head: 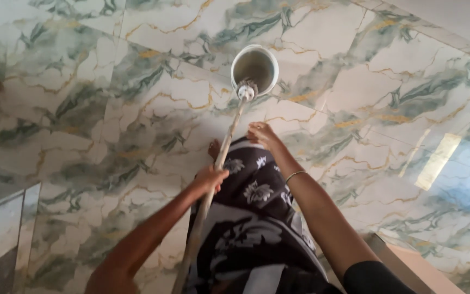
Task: The person mops the floor by first dipping the mop head into a bucket of water and wringing it out by hand. They then use the mop to clean the tiled floor, moving it back and forth across the surface.
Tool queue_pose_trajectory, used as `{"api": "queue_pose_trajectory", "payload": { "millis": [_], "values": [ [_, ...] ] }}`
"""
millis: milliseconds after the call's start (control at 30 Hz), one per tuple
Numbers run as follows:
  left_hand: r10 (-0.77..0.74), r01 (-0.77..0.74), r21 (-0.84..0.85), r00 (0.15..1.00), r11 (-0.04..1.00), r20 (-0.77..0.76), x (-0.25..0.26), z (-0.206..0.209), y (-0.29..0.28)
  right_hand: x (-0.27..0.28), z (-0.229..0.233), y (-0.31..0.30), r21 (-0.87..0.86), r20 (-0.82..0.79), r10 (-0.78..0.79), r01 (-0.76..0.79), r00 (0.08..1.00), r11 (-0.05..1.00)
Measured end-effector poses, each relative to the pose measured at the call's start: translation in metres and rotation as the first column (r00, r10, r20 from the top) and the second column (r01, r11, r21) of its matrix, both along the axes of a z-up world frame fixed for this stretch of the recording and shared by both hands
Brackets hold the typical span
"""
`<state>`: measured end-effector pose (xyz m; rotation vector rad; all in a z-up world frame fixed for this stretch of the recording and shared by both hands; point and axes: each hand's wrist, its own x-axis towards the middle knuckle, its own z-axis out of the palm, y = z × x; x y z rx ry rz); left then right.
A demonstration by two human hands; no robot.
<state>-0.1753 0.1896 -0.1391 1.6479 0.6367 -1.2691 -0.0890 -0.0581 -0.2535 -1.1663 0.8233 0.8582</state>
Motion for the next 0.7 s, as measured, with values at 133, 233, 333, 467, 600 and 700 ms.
{"api": "queue_pose_trajectory", "payload": {
  "millis": [133, 233, 333, 467, 600, 700],
  "values": [
    [0.157, -0.167, -0.119, 0.983, 0.979, -0.091, -0.028, 0.016, -0.004, 0.009, -0.048, 0.025, 0.143, -0.152, -0.205, 0.227, 0.967, 0.963],
    [0.171, -0.188, -0.142, 0.977, 0.972, -0.126, -0.044, 0.049, -0.008, 0.028, -0.075, 0.037, 0.071, -0.289, -0.43, 0.467, 0.855, 0.881],
    [-0.051, 0.041, -0.19, 0.997, 0.981, -0.049, -0.049, 0.077, 0.009, 0.043, -0.089, 0.046, -0.09, -0.325, -0.607, 0.615, 0.725, 0.783],
    [-0.154, 0.131, -0.334, 0.987, 0.933, -0.04, -0.027, 0.071, 0.016, 0.042, -0.096, 0.057, -0.016, -0.179, -0.645, 0.653, 0.743, 0.757],
    [0.21, -0.235, -0.347, 0.972, 0.908, -0.109, 0.024, 0.004, -0.029, 0.028, -0.084, 0.06, 0.047, -0.13, -0.657, 0.667, 0.743, 0.744],
    [0.306, -0.397, -0.392, 0.911, 0.83, -0.275, 0.073, -0.022, -0.051, 0.014, -0.049, 0.055, 0.157, -0.105, -0.641, 0.649, 0.76, 0.744]
  ]
}}
